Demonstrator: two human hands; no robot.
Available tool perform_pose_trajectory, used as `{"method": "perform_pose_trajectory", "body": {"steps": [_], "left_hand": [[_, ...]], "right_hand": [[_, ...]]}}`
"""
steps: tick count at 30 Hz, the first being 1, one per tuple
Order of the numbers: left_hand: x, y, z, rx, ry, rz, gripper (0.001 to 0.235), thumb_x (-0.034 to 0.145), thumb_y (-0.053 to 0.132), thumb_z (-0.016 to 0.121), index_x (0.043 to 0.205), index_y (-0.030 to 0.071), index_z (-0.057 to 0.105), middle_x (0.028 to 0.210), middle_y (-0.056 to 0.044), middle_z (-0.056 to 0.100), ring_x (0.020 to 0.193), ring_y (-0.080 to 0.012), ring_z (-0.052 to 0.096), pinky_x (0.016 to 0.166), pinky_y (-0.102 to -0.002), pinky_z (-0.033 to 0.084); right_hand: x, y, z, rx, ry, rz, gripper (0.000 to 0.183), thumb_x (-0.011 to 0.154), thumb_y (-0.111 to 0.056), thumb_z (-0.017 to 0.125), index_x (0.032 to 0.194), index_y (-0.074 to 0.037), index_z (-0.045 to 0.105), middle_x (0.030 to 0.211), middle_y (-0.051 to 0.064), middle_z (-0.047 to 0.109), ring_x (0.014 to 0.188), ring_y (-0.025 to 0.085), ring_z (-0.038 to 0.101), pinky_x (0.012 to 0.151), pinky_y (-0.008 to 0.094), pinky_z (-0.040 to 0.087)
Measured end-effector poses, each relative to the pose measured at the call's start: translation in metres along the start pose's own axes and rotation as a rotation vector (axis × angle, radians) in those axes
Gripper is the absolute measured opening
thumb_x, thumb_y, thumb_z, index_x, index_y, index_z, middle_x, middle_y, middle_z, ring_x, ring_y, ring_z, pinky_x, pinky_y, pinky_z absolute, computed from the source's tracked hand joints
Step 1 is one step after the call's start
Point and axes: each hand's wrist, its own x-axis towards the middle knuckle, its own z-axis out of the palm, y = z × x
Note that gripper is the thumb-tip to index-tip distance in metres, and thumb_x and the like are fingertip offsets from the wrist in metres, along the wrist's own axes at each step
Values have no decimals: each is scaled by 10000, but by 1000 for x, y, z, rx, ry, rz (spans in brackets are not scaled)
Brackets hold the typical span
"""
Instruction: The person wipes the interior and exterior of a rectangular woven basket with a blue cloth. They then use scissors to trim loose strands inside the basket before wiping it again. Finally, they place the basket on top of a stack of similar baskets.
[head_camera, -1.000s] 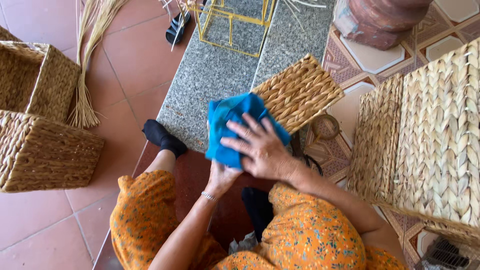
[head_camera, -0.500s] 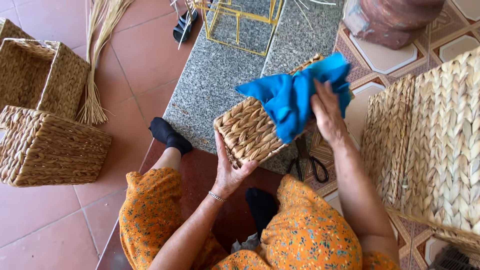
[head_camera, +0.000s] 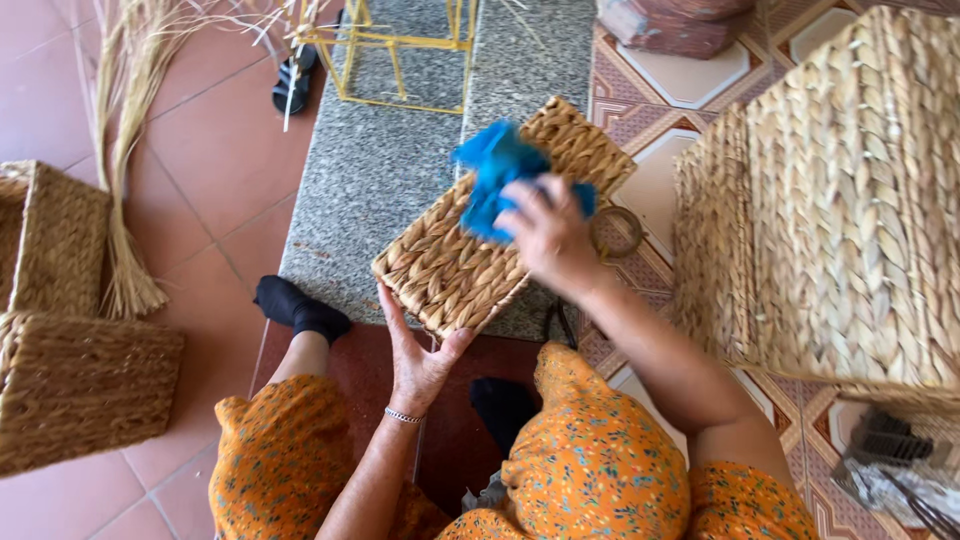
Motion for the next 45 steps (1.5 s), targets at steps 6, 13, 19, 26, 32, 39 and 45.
{"method": "perform_pose_trajectory", "body": {"steps": [6,13,19,26,32,39,45], "left_hand": [[1,-2,2,-152,-7,-150,1444,677,485,889,1608,102,-146,1661,-179,165,1458,-322,337,1149,-459,381],[-5,-26,-5,76,-19,27,1380,796,453,861,1687,156,-149,1752,-209,127,1561,-337,285,1238,-511,324],[2,-25,-23,-137,-162,-100,1454,711,476,905,1620,187,-192,1679,-254,176,1474,-365,331,1176,-499,341],[2,-34,-24,170,-100,46,1258,824,368,836,1671,91,-51,1742,-205,138,1562,-344,277,1242,-446,290],[1,-41,-29,206,-89,119,1223,843,347,822,1679,80,-29,1753,-217,83,1587,-353,233,1282,-483,246],[9,-43,-33,173,-111,55,1236,844,434,802,1691,105,-35,1761,-217,38,1625,-388,136,1292,-520,205],[22,-37,-34,-9,20,-292,1247,812,495,786,1649,169,-78,1728,-198,-13,1522,-427,233,1193,-567,318]], "right_hand": [[20,109,-3,-215,54,410,178,866,-119,804,1031,-164,751,1201,107,682,1024,338,525,825,462,495],[13,-45,-24,77,40,26,171,844,-20,730,965,-140,722,1101,24,694,1111,274,566,863,446,440],[11,-110,-53,397,-99,-149,256,857,-369,737,1068,-224,744,1206,7,672,995,238,519,810,436,447],[12,-10,-3,-14,6,178,260,894,-417,771,1094,-251,767,1190,37,653,945,236,498,769,381,461],[-18,55,-26,-68,166,607,258,955,-340,761,1150,-173,745,1037,58,672,916,240,607,747,390,540],[-158,3,-102,412,-78,981,368,976,-374,647,1194,-86,720,835,143,759,708,206,727,682,356,560],[-203,-27,-109,603,-616,1006,541,876,-501,670,1262,-123,683,1027,161,775,913,254,742,836,395,574]]}}
